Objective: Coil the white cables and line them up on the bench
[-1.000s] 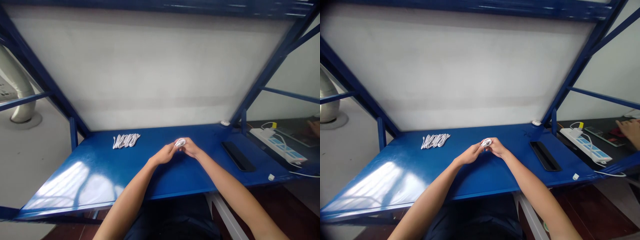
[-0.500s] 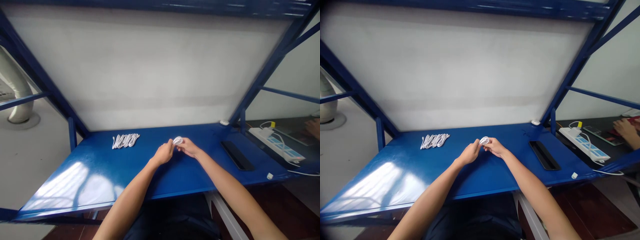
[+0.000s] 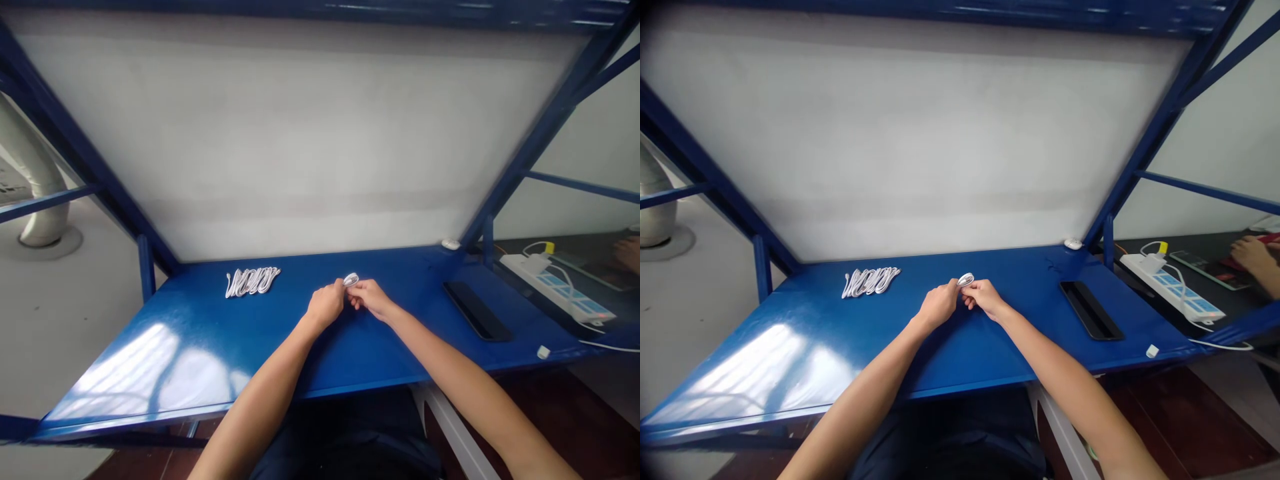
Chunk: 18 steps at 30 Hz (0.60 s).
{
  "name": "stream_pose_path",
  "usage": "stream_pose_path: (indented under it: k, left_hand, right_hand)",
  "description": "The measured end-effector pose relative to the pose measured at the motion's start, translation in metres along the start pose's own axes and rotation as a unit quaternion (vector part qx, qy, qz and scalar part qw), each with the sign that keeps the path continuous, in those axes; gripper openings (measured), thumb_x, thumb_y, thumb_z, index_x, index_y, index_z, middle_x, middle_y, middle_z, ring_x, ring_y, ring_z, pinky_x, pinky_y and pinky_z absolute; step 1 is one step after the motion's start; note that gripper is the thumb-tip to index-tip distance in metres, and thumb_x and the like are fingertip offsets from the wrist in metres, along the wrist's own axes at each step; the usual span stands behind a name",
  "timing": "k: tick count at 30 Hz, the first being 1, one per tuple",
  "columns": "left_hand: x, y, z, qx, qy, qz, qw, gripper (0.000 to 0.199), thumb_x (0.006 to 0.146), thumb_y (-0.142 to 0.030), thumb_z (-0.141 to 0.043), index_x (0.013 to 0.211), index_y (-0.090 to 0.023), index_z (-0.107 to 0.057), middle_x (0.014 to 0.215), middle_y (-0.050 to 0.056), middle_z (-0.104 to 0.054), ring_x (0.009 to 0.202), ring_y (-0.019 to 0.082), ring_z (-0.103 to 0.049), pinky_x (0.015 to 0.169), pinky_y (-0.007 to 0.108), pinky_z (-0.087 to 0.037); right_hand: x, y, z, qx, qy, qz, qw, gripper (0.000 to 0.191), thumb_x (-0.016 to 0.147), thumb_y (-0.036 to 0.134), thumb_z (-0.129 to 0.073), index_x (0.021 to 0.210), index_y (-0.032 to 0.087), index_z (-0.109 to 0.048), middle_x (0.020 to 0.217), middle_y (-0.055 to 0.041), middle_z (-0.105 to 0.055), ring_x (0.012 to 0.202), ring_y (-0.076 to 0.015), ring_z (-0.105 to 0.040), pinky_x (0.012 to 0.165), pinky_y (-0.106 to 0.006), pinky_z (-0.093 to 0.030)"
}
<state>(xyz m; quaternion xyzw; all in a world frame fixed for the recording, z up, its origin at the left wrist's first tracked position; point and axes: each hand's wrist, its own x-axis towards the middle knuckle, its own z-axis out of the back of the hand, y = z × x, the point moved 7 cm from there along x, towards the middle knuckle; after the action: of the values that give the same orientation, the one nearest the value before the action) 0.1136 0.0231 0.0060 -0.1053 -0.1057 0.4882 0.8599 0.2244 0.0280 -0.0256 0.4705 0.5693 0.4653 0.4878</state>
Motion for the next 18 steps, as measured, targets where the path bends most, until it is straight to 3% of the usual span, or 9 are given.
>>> stream_pose_path:
  k: [10, 15, 18]
  left_hand:
    - [0.002, 0.003, -0.006, 0.035, 0.026, 0.015, 0.999, 0.020, 0.094, -0.021, -0.029, 0.105, -0.017, -0.046, 0.093, 0.014, -0.067, 0.085, 0.027, -0.067, 0.070, 0.035, -0.047]
    - [0.002, 0.002, -0.009, 0.056, 0.042, 0.005, 0.998, 0.018, 0.094, -0.021, -0.032, 0.109, -0.017, -0.041, 0.095, 0.014, -0.067, 0.085, 0.026, -0.067, 0.070, 0.034, -0.048]
    - [0.001, 0.002, -0.011, 0.053, 0.046, 0.008, 0.998, 0.018, 0.094, -0.021, -0.031, 0.109, -0.016, -0.041, 0.096, 0.014, -0.067, 0.085, 0.026, -0.067, 0.069, 0.033, -0.047]
  right_hand:
    - [-0.005, -0.002, -0.004, 0.007, -0.043, -0.023, 0.999, 0.012, 0.065, 0.018, -0.066, 0.056, 0.013, -0.061, 0.049, -0.0008, -0.057, 0.042, -0.0082, -0.050, 0.035, -0.018, -0.037]
    - [-0.007, -0.005, -0.012, 0.048, 0.013, -0.060, 0.997, 0.027, 0.078, 0.037, -0.063, 0.068, 0.012, -0.063, 0.058, -0.0031, -0.060, 0.047, -0.0105, -0.056, 0.041, -0.021, -0.048]
    - [-0.007, -0.006, -0.012, 0.014, 0.027, -0.065, 0.997, 0.032, 0.078, 0.043, -0.065, 0.068, 0.013, -0.062, 0.058, -0.0027, -0.060, 0.047, -0.0102, -0.057, 0.041, -0.021, -0.050]
